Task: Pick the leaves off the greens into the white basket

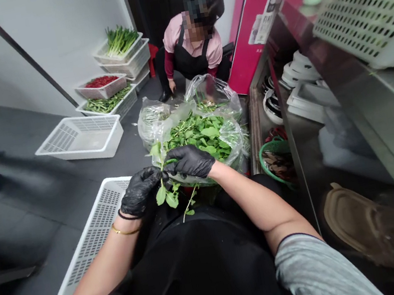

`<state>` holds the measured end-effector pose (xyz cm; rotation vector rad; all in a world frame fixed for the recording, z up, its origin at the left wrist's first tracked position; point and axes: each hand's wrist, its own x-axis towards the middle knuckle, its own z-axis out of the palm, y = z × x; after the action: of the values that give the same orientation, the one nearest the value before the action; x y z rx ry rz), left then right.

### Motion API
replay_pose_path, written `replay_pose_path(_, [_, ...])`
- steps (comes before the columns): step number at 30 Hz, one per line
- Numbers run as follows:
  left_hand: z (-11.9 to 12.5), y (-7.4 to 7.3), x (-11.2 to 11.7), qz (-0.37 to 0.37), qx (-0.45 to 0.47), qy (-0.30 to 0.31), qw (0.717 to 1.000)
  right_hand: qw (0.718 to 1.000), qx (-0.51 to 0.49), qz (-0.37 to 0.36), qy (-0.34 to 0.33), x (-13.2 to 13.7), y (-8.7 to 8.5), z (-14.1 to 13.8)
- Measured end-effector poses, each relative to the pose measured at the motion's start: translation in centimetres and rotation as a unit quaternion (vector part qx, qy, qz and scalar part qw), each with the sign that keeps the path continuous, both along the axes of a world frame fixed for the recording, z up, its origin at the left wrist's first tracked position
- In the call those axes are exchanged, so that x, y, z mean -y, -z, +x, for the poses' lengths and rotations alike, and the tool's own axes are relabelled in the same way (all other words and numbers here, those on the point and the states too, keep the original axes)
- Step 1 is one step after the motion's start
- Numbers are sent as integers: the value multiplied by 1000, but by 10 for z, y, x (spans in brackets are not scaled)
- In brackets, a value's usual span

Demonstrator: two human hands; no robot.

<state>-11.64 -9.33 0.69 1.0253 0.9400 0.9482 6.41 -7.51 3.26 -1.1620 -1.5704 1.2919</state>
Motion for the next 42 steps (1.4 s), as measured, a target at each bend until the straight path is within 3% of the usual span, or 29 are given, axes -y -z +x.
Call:
replay_pose_path(4, [-20, -2, 16, -7, -2, 14, 1000, 993, -80, 6, 90, -6, -10, 0])
replay_pose_path(6, [-32, -6, 26, -8, 23, 14, 1000, 989, -120, -17, 88, -9, -13, -6])
replay_pose_path(9, [-47, -10, 37, -14, 86, 5, 996, 986, -140, -87, -20, -4, -12, -29])
replay_pose_path(12, [-58, -8, 41, -7, 90, -40, 995, 972, -118, -141, -147, 6, -3, -60])
replay_pose_path(13, [-62, -6, 42, -6, 82, -59, 995, 973, -98, -125, -168, 8, -1, -70])
replay_pose_path(15, [-73, 0, 45, -10, 74, -87, 993, 985, -43, -23, -168, 9, 3, -86])
replay_pose_path(17, [-87, 6, 51, -13, 75, -97, 992, 987, 4, 104, -121, 2, 2, -95])
replay_pose_path(19, [-102, 10, 60, -10, 83, -109, 990, 988, 5, 143, -61, -8, 0, -98])
replay_pose_path(21, [-116, 13, 69, -3, 101, -117, 988, 996, -46, 79, -19, -19, -3, -101])
replay_pose_path(23, [-125, 14, 77, 9, 120, -110, 987, 992, -119, -2, -28, -26, -4, -106])
replay_pose_path(26, [-131, 17, 82, 26, 131, -94, 987, 972, -183, -88, -119, -23, 0, -121])
replay_pose_path(29, [-133, 21, 82, 34, 134, -93, 986, 953, -154, -169, -198, -12, 5, -139])
replay_pose_path(32, [-140, 27, 86, 25, 155, -85, 984, 964, -101, -148, -196, -11, 9, -152])
replay_pose_path(36, [-155, 33, 98, 12, 203, -92, 975, 996, -8, -17, -85, -30, 21, -164])
replay_pose_path(38, [-161, 32, 104, 5, 224, -101, 969, 999, -5, -17, -51, -38, 28, -173])
replay_pose_path(40, [-164, 29, 111, -3, 250, -111, 962, 990, -35, -70, -115, -40, 31, -181])
replay_pose_path(42, [-164, 26, 115, -14, 290, -116, 950, 959, -74, -121, -243, -38, 27, -187])
